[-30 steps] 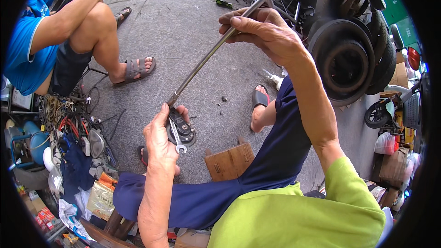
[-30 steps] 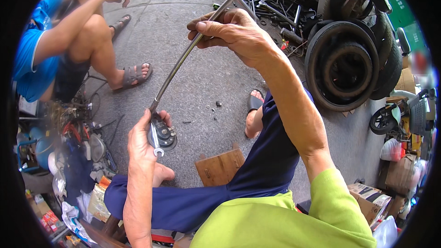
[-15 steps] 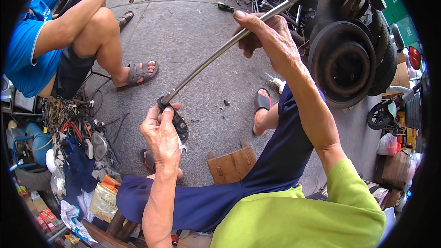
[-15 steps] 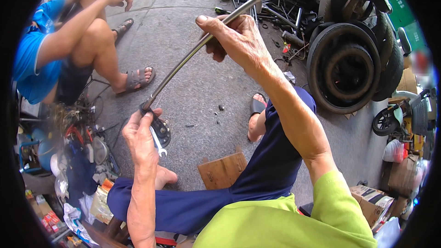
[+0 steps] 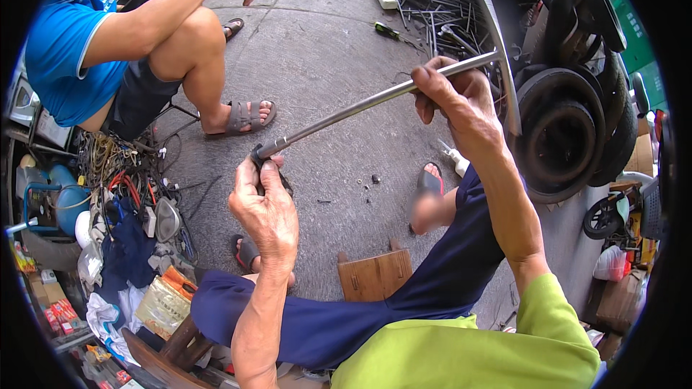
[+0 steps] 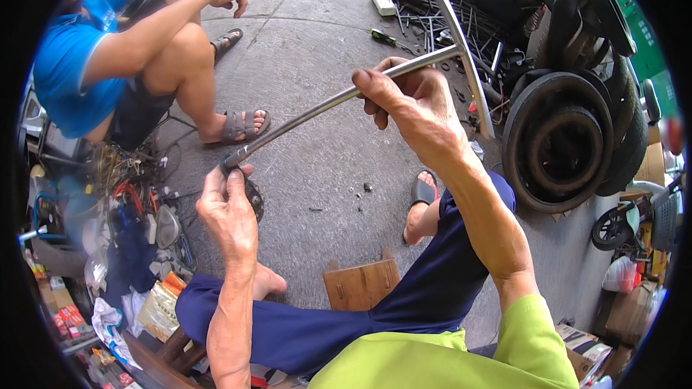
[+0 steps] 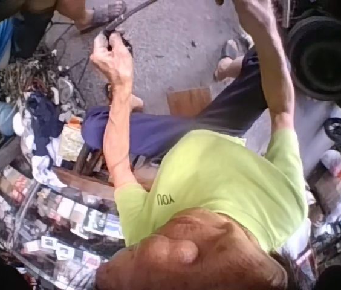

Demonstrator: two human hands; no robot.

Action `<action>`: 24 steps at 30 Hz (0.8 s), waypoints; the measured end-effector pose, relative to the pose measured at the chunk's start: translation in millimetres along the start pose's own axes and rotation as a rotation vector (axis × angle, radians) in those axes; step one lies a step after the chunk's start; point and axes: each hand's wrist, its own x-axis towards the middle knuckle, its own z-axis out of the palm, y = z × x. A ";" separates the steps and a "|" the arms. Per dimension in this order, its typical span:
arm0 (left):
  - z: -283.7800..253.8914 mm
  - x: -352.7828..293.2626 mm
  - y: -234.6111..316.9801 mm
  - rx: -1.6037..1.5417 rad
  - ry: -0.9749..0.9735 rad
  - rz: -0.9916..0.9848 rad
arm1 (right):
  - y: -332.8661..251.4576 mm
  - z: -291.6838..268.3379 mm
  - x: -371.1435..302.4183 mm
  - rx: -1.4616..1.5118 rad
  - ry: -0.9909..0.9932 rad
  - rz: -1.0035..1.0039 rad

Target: The person sits on the floor and repeatedly assembles and disassembles a metal rod and a circular mechanical component using a T-handle tool. The person manipulates the parts with both hands, inserting the rod into the component and turning the handle.

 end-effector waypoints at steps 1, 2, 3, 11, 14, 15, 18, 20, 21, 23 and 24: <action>0.1 0.7 -1.0 -0.014 -0.019 -0.050 | 0.8 -1.9 -1.1 -0.007 -0.023 -0.025; 0.2 0.8 0.4 -0.028 -0.038 -0.100 | 1.4 -5.0 -1.7 0.049 -0.067 -0.010; -1.6 1.7 2.8 -0.033 -0.053 -0.146 | 0.6 -3.3 -1.0 0.085 -0.086 0.004; -4.7 6.5 2.8 -0.043 0.005 -0.130 | -1.5 13.7 1.1 0.177 0.006 0.049; -4.1 7.4 3.1 -0.052 0.020 -0.119 | -11.5 17.6 -1.6 -0.067 0.098 0.109; -5.0 7.9 2.2 -0.044 0.016 -0.112 | -9.1 17.3 -1.3 -0.104 0.123 0.099; -8.7 10.7 9.6 -0.038 0.024 -0.113 | -14.5 11.7 -0.9 -0.180 0.074 0.187; -9.5 9.7 7.7 -0.059 0.017 -0.112 | -12.0 13.3 1.0 -0.057 0.085 0.221; -9.7 9.4 5.9 -0.065 0.030 -0.100 | -11.1 14.6 2.5 0.006 0.086 0.236; -11.4 9.7 4.5 -0.077 0.055 -0.075 | -6.8 10.2 5.0 0.061 -0.003 0.240; -12.1 9.3 4.9 -0.063 0.042 -0.101 | -6.0 9.7 4.6 0.068 -0.013 0.232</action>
